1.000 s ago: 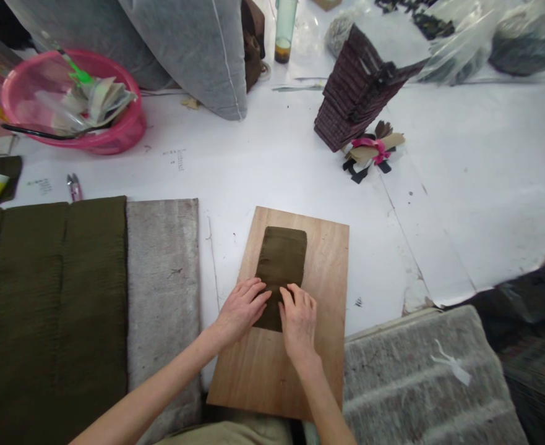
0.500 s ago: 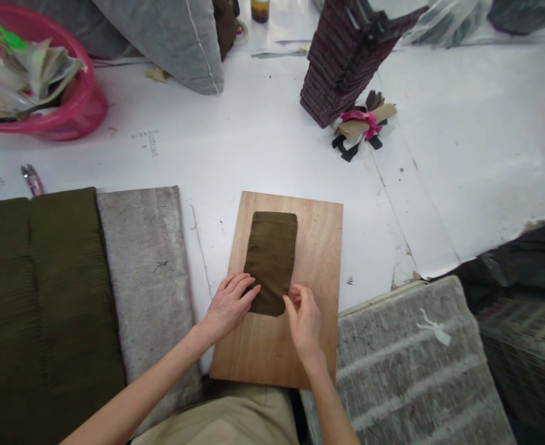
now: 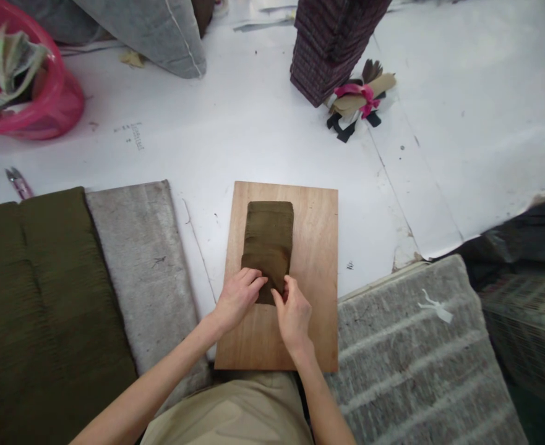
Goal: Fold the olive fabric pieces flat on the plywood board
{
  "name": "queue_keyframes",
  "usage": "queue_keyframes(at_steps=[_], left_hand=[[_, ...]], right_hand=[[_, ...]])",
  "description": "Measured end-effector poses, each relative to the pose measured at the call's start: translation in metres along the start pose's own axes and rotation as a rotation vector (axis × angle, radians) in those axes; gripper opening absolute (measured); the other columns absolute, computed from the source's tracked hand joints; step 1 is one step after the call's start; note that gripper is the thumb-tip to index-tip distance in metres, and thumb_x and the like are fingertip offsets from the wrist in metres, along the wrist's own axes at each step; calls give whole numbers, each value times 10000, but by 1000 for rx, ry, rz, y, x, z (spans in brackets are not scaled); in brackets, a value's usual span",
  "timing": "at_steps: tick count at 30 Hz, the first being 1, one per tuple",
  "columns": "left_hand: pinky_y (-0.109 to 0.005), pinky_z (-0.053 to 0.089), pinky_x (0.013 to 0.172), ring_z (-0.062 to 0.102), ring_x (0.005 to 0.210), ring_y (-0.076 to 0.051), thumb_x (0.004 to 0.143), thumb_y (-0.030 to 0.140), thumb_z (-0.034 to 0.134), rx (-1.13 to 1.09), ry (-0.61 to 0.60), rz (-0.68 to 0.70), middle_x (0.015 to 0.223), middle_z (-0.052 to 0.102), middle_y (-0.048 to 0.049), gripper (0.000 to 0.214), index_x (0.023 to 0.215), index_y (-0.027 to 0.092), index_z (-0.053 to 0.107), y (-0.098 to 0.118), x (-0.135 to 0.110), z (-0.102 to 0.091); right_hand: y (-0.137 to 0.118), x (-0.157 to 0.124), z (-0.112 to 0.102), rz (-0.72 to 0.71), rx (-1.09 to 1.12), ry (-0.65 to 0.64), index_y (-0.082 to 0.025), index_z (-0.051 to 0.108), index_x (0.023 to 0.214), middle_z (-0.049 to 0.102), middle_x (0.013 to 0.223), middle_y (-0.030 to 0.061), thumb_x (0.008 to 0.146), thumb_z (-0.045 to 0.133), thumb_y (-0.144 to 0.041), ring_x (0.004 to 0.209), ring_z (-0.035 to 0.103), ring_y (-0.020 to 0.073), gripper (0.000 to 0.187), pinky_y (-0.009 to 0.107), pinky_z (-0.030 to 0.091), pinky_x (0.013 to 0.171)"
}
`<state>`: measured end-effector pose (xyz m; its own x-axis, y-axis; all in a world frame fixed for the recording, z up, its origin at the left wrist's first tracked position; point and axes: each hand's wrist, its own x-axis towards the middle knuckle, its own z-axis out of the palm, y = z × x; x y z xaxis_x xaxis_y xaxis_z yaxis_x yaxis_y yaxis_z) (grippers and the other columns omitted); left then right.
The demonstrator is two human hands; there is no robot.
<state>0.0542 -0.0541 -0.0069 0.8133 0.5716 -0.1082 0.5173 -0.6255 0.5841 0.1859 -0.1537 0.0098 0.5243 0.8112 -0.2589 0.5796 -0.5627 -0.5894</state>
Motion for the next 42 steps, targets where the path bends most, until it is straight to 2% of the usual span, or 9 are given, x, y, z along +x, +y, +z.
queue_keyframes(at_steps=[3, 8, 12, 17, 19, 22, 25, 37, 42], left_hand=[[-306, 460, 771, 554, 889, -188, 918, 221, 465, -197, 39, -110, 934, 609, -55, 153, 987, 184, 597, 2, 8, -5], [-244, 367, 558, 503, 604, -131, 896, 431, 500, -346, 41, -340, 674, 540, 13, 299, 728, 185, 533, -2, 23, -11], [-241, 361, 565, 547, 642, -143, 891, 395, 495, -319, 27, -376, 726, 591, -2, 248, 765, 189, 553, -4, 28, -10], [-252, 378, 588, 573, 680, -162, 900, 403, 475, -289, 26, -371, 753, 609, -16, 256, 774, 194, 555, -5, 27, -8], [-254, 382, 600, 578, 695, -166, 901, 402, 474, -276, 22, -367, 759, 609, -17, 255, 772, 196, 551, -5, 27, -8], [-256, 386, 610, 582, 708, -167, 904, 398, 471, -269, 25, -361, 767, 612, -17, 250, 778, 197, 550, -5, 26, -7], [-258, 387, 610, 581, 710, -170, 908, 400, 464, -266, 28, -358, 769, 611, -18, 252, 786, 196, 547, -6, 26, -6], [-248, 388, 618, 575, 719, -159, 883, 353, 486, -312, 22, -373, 786, 614, -7, 187, 808, 200, 564, -5, 28, -6], [-246, 355, 570, 523, 644, -146, 800, 531, 589, -256, -1, -367, 732, 565, 9, 342, 814, 192, 549, -4, 26, -9]], right_hand=[[-9, -9, 4, -92, -31, -41, -170, 506, 1239, 638, 1102, 100, 931, 455, -231, 1011, 612, 206, 318, 347, 492, 865], [-21, -19, 10, -129, -91, -95, -182, 504, 1268, 587, 1182, 111, 891, 475, -135, 1097, 567, 227, 381, 384, 502, 906], [-21, -28, 8, -144, -96, -188, -193, 517, 1264, 568, 1210, 104, 855, 495, -81, 1085, 574, 224, 424, 367, 510, 887], [-11, -33, -11, -171, 71, -363, -248, 584, 1170, 661, 994, 27, 902, 516, -181, 887, 642, 166, 284, 278, 508, 767], [-6, -29, -19, -103, 196, -306, -244, 623, 1084, 681, 961, 13, 917, 518, -243, 866, 647, 150, 197, 257, 490, 772], [3, -15, -24, 84, 339, -71, -207, 630, 935, 679, 869, 14, 925, 504, -338, 788, 634, 139, 183, 240, 475, 722], [9, 3, -20, 202, 382, 90, -189, 601, 948, 648, 792, 9, 908, 516, -377, 703, 606, 137, 210, 239, 466, 656], [-1, 13, 5, 9, 111, 55, -203, 624, 1016, 620, 932, 45, 921, 470, -261, 777, 580, 151, 190, 262, 431, 701], [-3, 14, 6, 16, 91, 63, -195, 601, 1069, 605, 894, 29, 918, 471, -240, 746, 567, 145, 204, 257, 420, 680]])
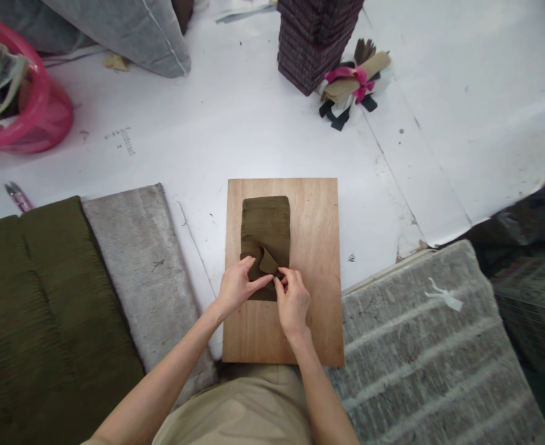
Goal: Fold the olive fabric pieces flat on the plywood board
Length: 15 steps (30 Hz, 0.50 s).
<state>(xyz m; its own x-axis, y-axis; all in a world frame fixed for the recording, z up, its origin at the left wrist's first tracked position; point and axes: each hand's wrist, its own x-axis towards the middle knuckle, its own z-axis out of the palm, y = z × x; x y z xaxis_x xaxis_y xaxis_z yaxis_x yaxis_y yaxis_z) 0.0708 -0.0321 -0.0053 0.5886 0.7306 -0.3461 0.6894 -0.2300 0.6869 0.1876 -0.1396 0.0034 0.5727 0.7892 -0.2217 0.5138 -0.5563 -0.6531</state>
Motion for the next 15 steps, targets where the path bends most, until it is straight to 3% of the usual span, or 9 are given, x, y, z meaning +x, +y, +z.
queue_keyframes(at_steps=[3, 8, 15], left_hand=[[-244, 343, 553, 510, 624, -139, 774, 567, 609, 5, -17, 16, 749, 560, 8, 385, 837, 191, 557, 1, -1, 0], [-239, 379, 586, 550, 683, -143, 884, 468, 497, -29, 30, -27, 743, 557, 5, 300, 769, 198, 560, 4, -1, 4], [-248, 419, 646, 579, 739, -150, 887, 417, 502, -77, 38, -68, 807, 604, -2, 242, 814, 199, 579, 4, -1, 6]], right_hand=[[-2, 1, 1, 2, 4, 3, -188, 600, 1057, 602, 867, 24, 915, 463, -232, 731, 562, 142, 203, 257, 419, 674], [-2, -1, 2, -4, 38, 8, -185, 590, 1069, 600, 856, 26, 914, 457, -243, 722, 561, 139, 213, 256, 423, 677], [2, -8, -3, -34, 47, 26, -191, 609, 1018, 577, 910, 37, 938, 453, -256, 798, 568, 144, 187, 257, 438, 729]])
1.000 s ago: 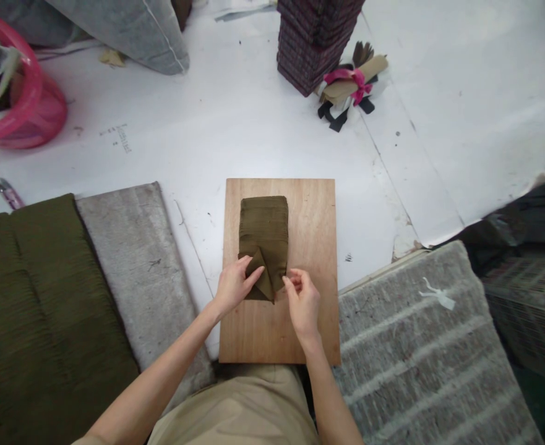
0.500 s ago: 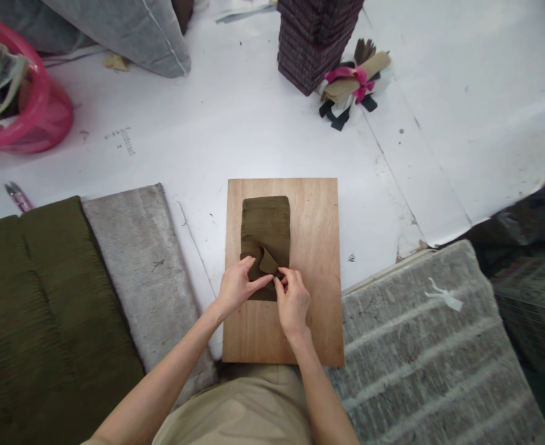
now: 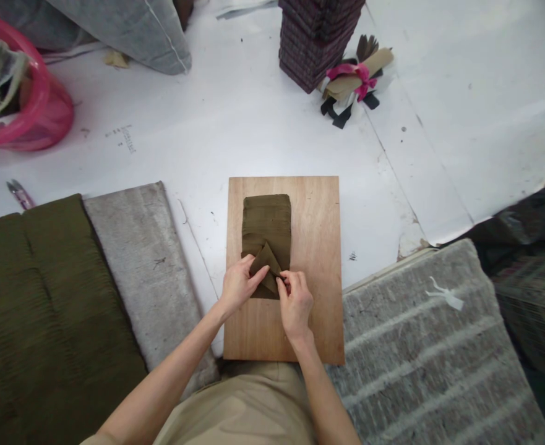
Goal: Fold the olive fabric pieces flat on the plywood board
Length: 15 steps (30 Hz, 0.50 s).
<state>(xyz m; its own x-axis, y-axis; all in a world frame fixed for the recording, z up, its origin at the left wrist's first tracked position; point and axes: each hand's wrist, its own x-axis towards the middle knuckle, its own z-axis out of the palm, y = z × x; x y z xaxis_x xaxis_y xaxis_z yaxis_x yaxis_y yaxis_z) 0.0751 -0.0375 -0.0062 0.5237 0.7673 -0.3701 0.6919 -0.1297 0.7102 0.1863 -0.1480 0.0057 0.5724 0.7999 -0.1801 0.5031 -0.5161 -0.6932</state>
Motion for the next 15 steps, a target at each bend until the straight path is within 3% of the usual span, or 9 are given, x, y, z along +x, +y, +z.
queue_keyframes(at_steps=[8, 15], left_hand=[[-255, 422, 651, 585, 749, -161, 892, 433, 487, -8, -9, 3, 793, 600, -7, 262, 800, 197, 551, -2, 1, -1], [-264, 425, 648, 591, 740, -167, 894, 426, 479, -13, -12, 0, 793, 606, -10, 253, 800, 201, 545, -1, 1, -2]], right_hand=[[4, -7, 0, -129, -126, -48, -247, 666, 1124, 531, 881, 40, 967, 409, -263, 793, 546, 128, 302, 233, 441, 710], [9, -5, -1, -80, -216, -18, -238, 589, 1249, 542, 916, 57, 968, 403, -266, 827, 545, 154, 339, 266, 449, 722]])
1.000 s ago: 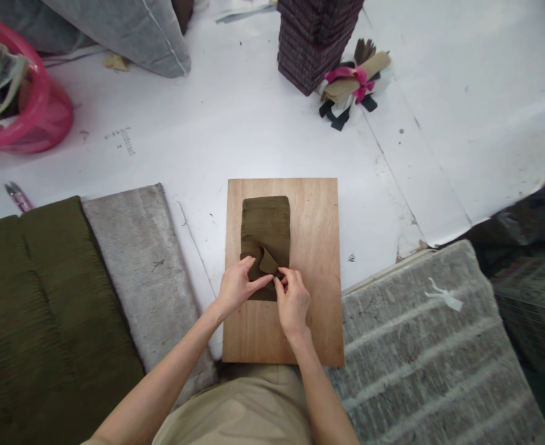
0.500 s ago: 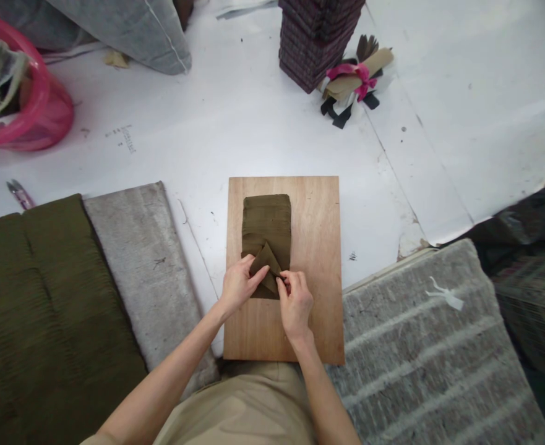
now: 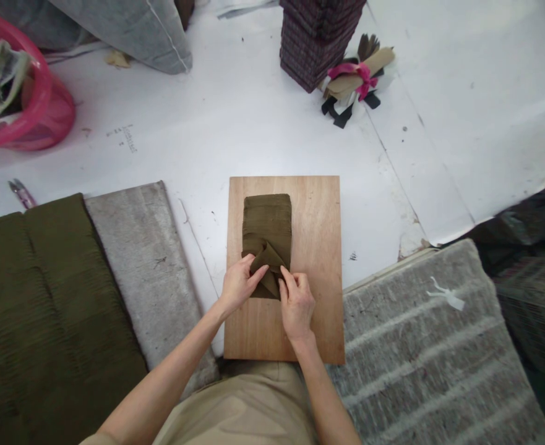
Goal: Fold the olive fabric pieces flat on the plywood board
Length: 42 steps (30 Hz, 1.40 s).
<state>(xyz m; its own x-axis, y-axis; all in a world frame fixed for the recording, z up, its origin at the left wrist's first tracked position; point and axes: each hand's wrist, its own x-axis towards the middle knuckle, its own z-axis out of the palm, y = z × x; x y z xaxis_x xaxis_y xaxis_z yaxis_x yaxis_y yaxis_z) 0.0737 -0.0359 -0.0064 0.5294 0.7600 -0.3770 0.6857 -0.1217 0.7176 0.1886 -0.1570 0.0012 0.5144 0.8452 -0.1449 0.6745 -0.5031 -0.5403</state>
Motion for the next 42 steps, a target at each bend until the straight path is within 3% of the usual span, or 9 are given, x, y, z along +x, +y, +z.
queue_keyframes(at_steps=[6, 10, 14, 18, 21, 26, 31, 37, 42], left_hand=[[-258, 421, 637, 588, 719, -165, 896, 416, 456, 16, -22, -19, 772, 595, -6, 255, 773, 204, 529, 0, 1, -1], [-252, 405, 605, 579, 684, -161, 891, 429, 454, 5, -24, -28, 744, 578, -2, 273, 748, 204, 512, 0, 1, -1], [-256, 414, 619, 584, 696, -165, 891, 429, 458, -18, -28, -37, 763, 594, -7, 268, 773, 202, 538, -2, 0, -1], [-255, 410, 615, 581, 693, -163, 893, 439, 457, -39, -18, -19, 781, 611, -11, 273, 804, 202, 559, -1, 0, 0], [-247, 377, 570, 537, 625, -145, 883, 470, 473, -26, 3, 5, 706, 584, 3, 316, 742, 197, 545, 0, 1, 0], [-238, 389, 553, 552, 608, -135, 870, 494, 498, -152, -40, -25, 718, 627, 9, 305, 863, 205, 596, 1, 2, 1], [-236, 407, 571, 589, 659, -142, 868, 496, 499, -196, -45, -60, 774, 655, 2, 303, 898, 208, 590, 0, 4, 1], [-226, 351, 527, 507, 565, -122, 852, 518, 498, -115, -34, -67, 617, 536, 45, 326, 783, 200, 530, -3, 5, 2], [-226, 323, 520, 471, 552, -114, 862, 498, 487, -79, -16, -77, 606, 529, 45, 332, 732, 194, 513, 1, 5, 1]], right_hand=[[1, -1, -7, 11, -64, -39, -219, 639, 1075, 545, 930, 66, 941, 466, -288, 854, 530, 183, 230, 288, 443, 715], [2, -17, -16, -19, -87, -148, -216, 641, 959, 555, 909, 56, 928, 495, -259, 849, 531, 182, 156, 283, 433, 702], [7, -23, -26, -11, 73, -202, -209, 631, 817, 592, 866, 40, 926, 506, -295, 826, 560, 163, 187, 282, 446, 731], [9, 5, -22, 206, 398, 52, -172, 613, 1035, 645, 976, 79, 930, 472, -366, 869, 606, 162, 262, 291, 491, 756], [4, 36, -11, 271, 563, 128, -141, 551, 1190, 651, 1067, 117, 900, 499, -356, 878, 629, 168, 365, 296, 520, 740], [-10, 64, -2, 211, 382, 118, -182, 589, 1152, 646, 1030, 80, 830, 571, -278, 755, 610, 150, 336, 292, 501, 717], [-16, 52, -1, 142, 260, 73, -190, 609, 1055, 633, 949, 54, 873, 536, -259, 855, 595, 182, 207, 311, 492, 758], [-31, 19, 20, 9, 86, 103, -168, 328, 1432, 508, 1280, 157, 940, 435, -251, 1179, 493, 257, 511, 414, 479, 919], [-40, 3, 31, -31, -24, 84, -156, 313, 1447, 461, 1375, 168, 926, 427, -153, 1228, 468, 272, 533, 431, 470, 936]])
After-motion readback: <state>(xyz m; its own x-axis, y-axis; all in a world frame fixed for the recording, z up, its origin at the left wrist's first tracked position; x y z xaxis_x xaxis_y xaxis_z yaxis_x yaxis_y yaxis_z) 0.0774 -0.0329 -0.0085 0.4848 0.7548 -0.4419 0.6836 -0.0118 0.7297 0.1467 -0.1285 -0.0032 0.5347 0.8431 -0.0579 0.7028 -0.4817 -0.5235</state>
